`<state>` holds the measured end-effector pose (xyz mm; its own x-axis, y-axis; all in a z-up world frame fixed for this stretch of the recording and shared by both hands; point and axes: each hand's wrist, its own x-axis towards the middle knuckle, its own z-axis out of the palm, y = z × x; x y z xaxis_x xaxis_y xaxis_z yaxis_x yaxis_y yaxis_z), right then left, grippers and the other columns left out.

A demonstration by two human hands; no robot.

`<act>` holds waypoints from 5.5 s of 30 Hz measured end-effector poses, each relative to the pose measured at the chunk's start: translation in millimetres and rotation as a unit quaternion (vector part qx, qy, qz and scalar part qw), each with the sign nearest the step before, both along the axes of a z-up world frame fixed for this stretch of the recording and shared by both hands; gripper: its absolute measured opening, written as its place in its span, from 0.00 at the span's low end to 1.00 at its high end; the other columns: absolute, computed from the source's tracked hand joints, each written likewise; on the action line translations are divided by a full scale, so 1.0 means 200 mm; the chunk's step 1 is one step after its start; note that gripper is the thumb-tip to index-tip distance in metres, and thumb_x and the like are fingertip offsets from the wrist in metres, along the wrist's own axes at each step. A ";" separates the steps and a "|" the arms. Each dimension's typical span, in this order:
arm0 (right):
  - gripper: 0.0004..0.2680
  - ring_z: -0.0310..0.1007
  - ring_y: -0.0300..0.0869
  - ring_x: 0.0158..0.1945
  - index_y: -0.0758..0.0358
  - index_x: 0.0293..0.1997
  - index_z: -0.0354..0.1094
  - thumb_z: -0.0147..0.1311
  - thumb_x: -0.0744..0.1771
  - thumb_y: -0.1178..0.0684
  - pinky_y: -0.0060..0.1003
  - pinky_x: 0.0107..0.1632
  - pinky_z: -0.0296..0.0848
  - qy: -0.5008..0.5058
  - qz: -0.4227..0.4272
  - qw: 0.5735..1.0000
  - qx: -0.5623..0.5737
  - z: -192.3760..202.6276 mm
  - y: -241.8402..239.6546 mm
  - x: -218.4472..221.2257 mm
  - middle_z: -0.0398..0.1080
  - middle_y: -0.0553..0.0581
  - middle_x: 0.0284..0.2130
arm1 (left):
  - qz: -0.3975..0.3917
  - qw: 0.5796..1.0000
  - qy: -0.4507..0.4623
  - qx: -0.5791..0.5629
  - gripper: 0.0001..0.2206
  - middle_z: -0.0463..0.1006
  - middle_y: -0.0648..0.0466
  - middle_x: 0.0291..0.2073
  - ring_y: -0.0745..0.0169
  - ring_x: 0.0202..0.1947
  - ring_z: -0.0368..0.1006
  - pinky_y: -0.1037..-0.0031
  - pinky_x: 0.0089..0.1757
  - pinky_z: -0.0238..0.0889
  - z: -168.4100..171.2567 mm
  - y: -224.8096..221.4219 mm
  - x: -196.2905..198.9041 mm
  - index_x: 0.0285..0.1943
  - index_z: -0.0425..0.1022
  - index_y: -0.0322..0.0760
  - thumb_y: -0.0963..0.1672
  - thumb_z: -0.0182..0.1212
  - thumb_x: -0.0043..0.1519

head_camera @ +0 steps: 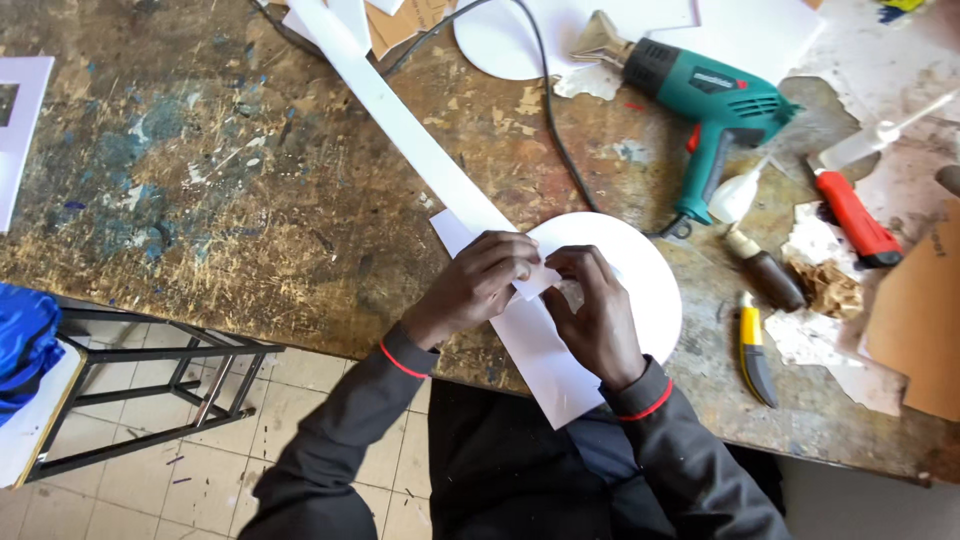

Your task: The person applies white trim to the edges of a foam letter cutout and cuts excess material using a utility knife.

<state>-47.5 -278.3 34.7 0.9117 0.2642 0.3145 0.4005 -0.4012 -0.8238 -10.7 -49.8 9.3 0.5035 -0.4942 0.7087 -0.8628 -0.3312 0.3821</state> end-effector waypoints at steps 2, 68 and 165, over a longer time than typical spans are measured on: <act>0.16 0.85 0.59 0.50 0.64 0.63 0.71 0.63 0.67 0.65 0.55 0.55 0.83 0.087 0.000 0.993 0.074 -0.05 -0.05 -0.02 0.77 0.64 0.52 | 0.010 1.000 -0.003 -0.027 0.08 0.82 0.51 0.48 0.42 0.56 0.83 0.55 0.57 0.78 -0.01 -0.06 -0.02 0.42 0.75 0.36 0.32 0.63 0.68; 0.13 0.81 0.53 0.58 0.67 0.68 0.71 0.55 0.74 0.65 0.47 0.58 0.80 0.109 -0.161 0.974 0.114 -0.17 -0.64 -0.52 0.80 0.65 0.57 | 0.272 0.907 0.279 -0.161 0.14 0.82 0.44 0.57 0.40 0.59 0.80 0.55 0.56 0.74 -0.26 -0.29 -0.52 0.69 0.76 0.34 0.42 0.60 0.75; 0.08 0.83 0.45 0.44 0.65 0.51 0.84 0.56 0.72 0.60 0.39 0.52 0.79 0.090 -0.250 0.964 -0.009 -0.36 -0.50 -0.24 0.85 0.58 0.43 | 0.306 0.688 0.352 -0.556 0.13 0.87 0.42 0.48 0.52 0.49 0.85 0.63 0.53 0.82 -0.20 0.42 -0.07 0.61 0.81 0.29 0.42 0.64 0.71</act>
<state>-95.0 -378.4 -38.0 0.9658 -0.2189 0.1388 0.0044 -0.5216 -0.8532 -24.0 33.4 -30.2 0.7883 0.6133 -0.0493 -0.1623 0.2846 0.9448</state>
